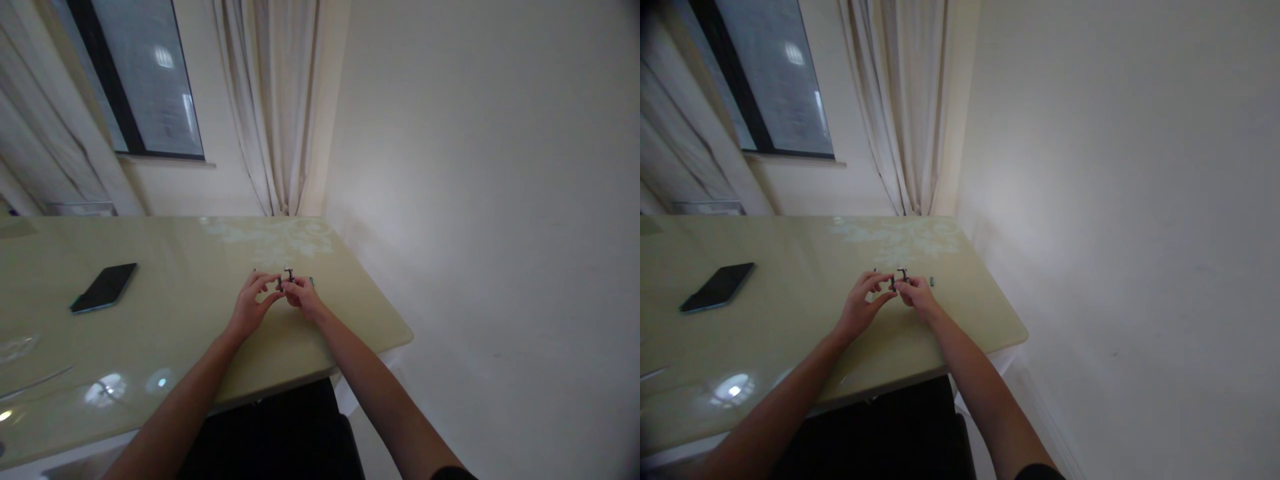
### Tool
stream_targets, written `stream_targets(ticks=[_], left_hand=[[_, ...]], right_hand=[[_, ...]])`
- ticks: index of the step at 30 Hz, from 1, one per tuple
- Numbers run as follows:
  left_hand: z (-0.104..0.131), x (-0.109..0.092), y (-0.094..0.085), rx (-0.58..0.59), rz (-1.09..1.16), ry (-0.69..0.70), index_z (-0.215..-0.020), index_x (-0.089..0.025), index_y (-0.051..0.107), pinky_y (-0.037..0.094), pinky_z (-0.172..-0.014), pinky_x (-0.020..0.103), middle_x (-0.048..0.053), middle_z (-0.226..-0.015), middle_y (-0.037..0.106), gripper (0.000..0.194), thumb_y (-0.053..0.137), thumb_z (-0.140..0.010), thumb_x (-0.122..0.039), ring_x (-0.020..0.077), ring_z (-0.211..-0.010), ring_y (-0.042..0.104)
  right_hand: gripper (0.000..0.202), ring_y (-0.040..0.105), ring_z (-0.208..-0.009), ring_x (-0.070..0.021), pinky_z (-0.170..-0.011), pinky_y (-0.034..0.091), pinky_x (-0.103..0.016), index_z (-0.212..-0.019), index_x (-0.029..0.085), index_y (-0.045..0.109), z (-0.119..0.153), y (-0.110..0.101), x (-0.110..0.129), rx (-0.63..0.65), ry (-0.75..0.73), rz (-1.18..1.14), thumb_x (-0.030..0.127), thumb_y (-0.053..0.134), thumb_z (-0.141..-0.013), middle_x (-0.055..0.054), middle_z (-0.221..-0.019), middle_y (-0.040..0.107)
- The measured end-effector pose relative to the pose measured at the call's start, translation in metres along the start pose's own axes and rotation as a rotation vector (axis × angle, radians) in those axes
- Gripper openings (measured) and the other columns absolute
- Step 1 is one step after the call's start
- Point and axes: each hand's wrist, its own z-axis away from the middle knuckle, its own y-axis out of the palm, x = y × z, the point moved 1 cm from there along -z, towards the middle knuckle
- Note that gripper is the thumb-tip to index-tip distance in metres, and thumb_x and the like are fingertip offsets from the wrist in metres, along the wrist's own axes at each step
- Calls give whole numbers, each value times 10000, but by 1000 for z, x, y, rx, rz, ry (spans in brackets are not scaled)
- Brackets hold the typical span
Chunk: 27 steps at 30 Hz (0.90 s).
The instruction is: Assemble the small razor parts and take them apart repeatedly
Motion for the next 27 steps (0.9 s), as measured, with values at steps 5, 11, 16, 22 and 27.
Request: stream_targets(ticks=[5,11,16,22,27], left_hand=[[-2,-7,2,62,184,-217,-1257,-228,643,494,-651,265,32,-976,640,461,724,-870,-466,114,-684,542],[-8,-12,4,88,509,-760,-909,-155,642,220,-390,192,-52,-653,473,564,629,-815,-710,48,-427,322],[-19,-13,0,343,638,-970,-769,-160,586,82,-390,173,-38,-674,507,608,607,-786,-768,26,-420,249],[-24,-14,-5,513,683,-1027,-803,-152,624,66,-387,169,-29,-711,537,565,683,-758,-712,22,-438,215],[-20,-6,-3,475,707,-1000,-763,-146,624,95,-393,168,-60,-640,455,538,732,-746,-673,22,-449,185]], right_hand=[[358,230,-433,-58,-449,151,-240,-806,156,688,-1,-1,-1,-76,-76,91,496,768,-725,102,-485,345],[361,296,-510,-82,-499,217,-245,-817,162,686,6,2,7,-128,-221,341,514,740,-761,69,-559,395],[314,295,-516,-91,-515,220,-251,-837,173,704,14,4,13,-126,-334,606,485,705,-809,67,-551,373],[263,406,-540,-94,-549,308,-233,-845,180,711,16,-1,19,-155,-399,767,441,681,-832,33,-632,516],[244,407,-533,-100,-551,332,-225,-903,187,727,15,-5,16,-144,-402,834,414,688,-820,37,-618,519]])
